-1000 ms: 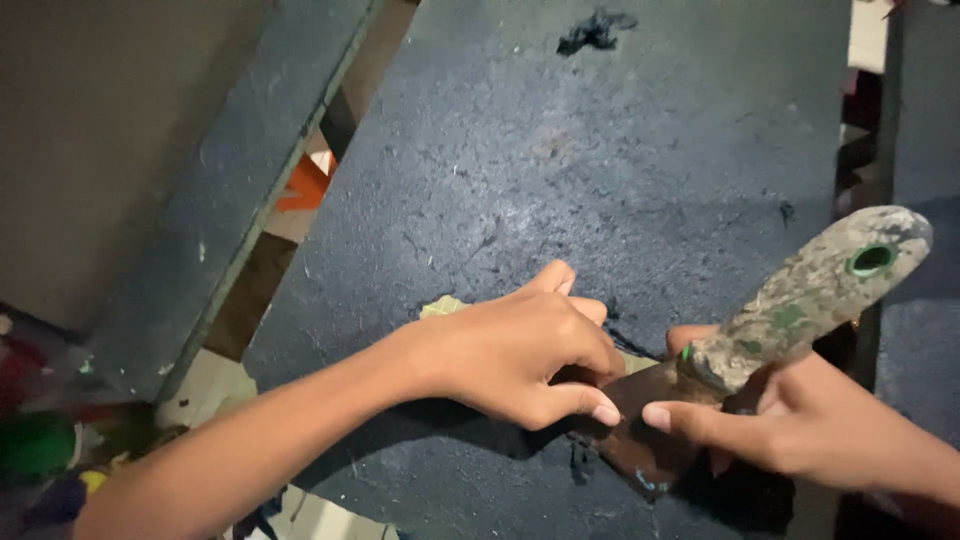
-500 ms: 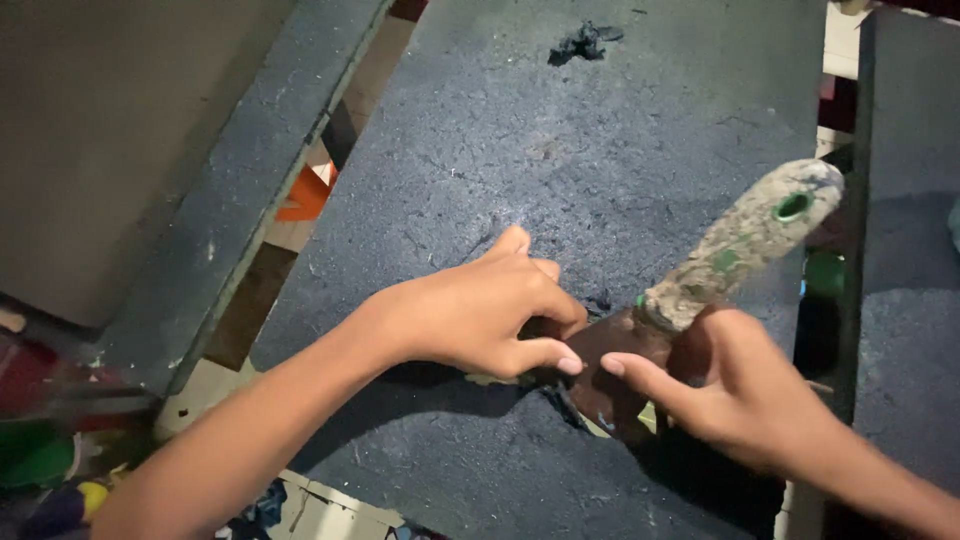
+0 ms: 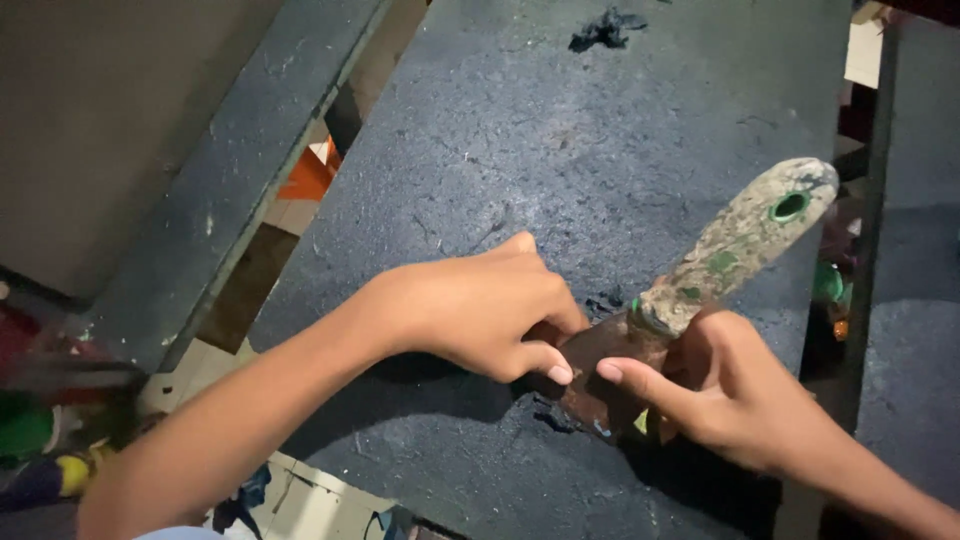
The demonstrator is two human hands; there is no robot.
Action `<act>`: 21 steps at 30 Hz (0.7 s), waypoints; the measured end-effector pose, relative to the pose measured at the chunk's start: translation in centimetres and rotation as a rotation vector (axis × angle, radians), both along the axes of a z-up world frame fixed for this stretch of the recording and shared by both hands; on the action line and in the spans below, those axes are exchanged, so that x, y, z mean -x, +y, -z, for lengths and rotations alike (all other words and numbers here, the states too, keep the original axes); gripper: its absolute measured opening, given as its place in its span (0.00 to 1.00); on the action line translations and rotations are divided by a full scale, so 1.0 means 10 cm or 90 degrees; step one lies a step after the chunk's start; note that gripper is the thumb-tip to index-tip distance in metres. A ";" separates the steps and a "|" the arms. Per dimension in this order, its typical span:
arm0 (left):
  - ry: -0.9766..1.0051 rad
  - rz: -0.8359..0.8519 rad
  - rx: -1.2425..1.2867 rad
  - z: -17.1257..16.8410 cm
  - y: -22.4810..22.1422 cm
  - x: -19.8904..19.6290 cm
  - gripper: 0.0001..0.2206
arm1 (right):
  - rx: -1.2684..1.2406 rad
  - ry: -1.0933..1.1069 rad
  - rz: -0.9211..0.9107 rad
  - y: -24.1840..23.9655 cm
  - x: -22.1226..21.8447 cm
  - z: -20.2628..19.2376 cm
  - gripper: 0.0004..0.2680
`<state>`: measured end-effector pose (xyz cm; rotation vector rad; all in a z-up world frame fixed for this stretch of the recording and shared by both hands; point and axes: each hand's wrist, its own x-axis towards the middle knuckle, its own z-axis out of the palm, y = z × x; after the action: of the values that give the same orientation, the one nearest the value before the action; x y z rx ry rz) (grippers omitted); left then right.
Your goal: Scraping dried ink residue from a production surface using a putty knife
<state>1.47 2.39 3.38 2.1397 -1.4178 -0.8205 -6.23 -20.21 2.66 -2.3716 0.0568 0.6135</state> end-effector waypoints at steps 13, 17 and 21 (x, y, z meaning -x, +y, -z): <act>-0.031 -0.069 0.201 0.09 0.05 -0.04 0.11 | 0.027 -0.074 0.135 -0.01 0.01 -0.12 0.25; -0.076 -0.054 0.127 0.15 0.05 -0.07 0.13 | -0.068 -0.130 0.095 -0.07 0.02 0.13 0.16; -0.028 -0.032 0.068 0.14 0.05 -0.05 0.14 | 0.020 -0.108 0.139 -0.08 0.09 0.35 0.24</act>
<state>1.99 2.94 2.02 2.1154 -1.3907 -0.6682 -7.13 -21.04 -0.81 -2.3969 0.2471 0.3084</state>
